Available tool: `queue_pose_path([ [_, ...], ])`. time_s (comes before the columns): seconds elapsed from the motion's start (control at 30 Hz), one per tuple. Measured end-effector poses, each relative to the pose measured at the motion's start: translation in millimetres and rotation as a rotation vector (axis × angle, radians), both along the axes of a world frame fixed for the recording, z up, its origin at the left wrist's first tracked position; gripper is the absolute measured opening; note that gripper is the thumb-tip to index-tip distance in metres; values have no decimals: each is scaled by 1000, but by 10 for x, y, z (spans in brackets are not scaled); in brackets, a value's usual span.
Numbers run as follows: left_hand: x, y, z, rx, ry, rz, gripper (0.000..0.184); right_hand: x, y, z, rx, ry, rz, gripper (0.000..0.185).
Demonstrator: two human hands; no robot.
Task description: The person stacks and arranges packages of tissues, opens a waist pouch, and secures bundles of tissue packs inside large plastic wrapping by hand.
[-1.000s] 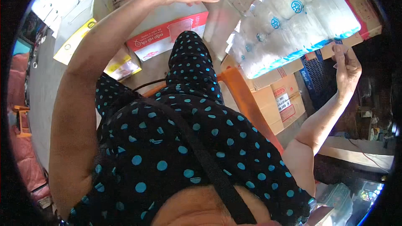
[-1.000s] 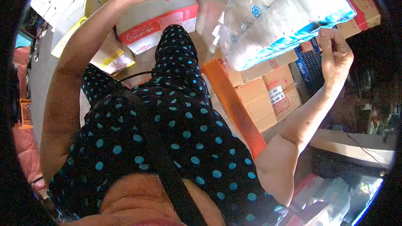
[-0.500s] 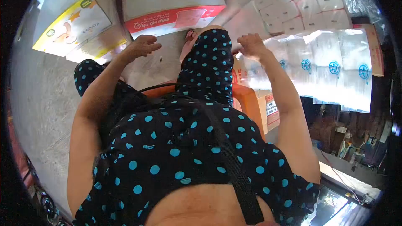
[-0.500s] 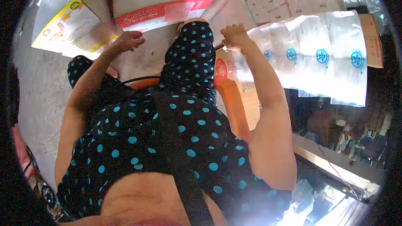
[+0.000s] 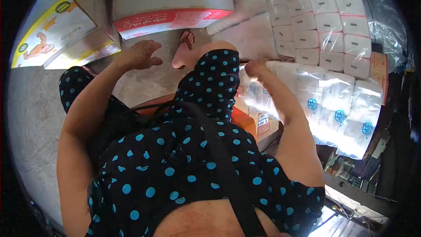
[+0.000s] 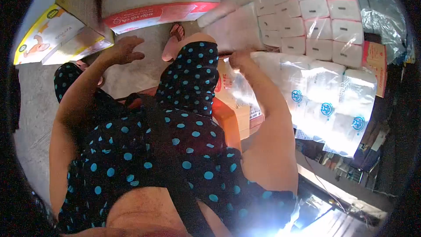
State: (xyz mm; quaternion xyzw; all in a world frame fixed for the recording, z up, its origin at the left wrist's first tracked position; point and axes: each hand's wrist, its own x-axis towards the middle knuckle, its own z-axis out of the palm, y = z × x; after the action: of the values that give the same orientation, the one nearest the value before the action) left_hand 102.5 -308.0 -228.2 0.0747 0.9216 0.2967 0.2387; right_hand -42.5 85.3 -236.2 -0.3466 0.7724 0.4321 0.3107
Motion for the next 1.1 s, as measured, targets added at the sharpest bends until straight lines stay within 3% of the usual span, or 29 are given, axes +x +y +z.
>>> queue_pose_path([
  [0.13,34,-3,-205,-9,105,-8,56,-90,50,35,-28,-133,-94,25],
  [0.47,-27,-120,-85,-42,-20,-24,63,-259,-99,482,-305,-729,-481,25],
  [0.57,-44,-111,-104,-28,-16,-6,65,161,-95,216,72,42,27,23],
  [0.73,-48,-89,-44,-65,-34,-12,66,42,47,197,53,-23,36,22],
  [0.83,-61,-57,8,-101,-73,-20,66,-317,196,366,-464,-689,-496,21],
  [0.87,-52,-61,-13,-92,-65,-14,66,-257,215,308,-466,-686,-499,21],
  [0.97,-29,-101,-90,-72,-44,-1,66,103,39,158,7,14,8,22],
  [1.0,-20,-111,-111,-60,-43,-7,66,49,18,204,7,18,6,22],
  [1.1,-56,-143,-173,-35,-6,-44,65,-295,-5,528,-377,-715,-477,24],
])
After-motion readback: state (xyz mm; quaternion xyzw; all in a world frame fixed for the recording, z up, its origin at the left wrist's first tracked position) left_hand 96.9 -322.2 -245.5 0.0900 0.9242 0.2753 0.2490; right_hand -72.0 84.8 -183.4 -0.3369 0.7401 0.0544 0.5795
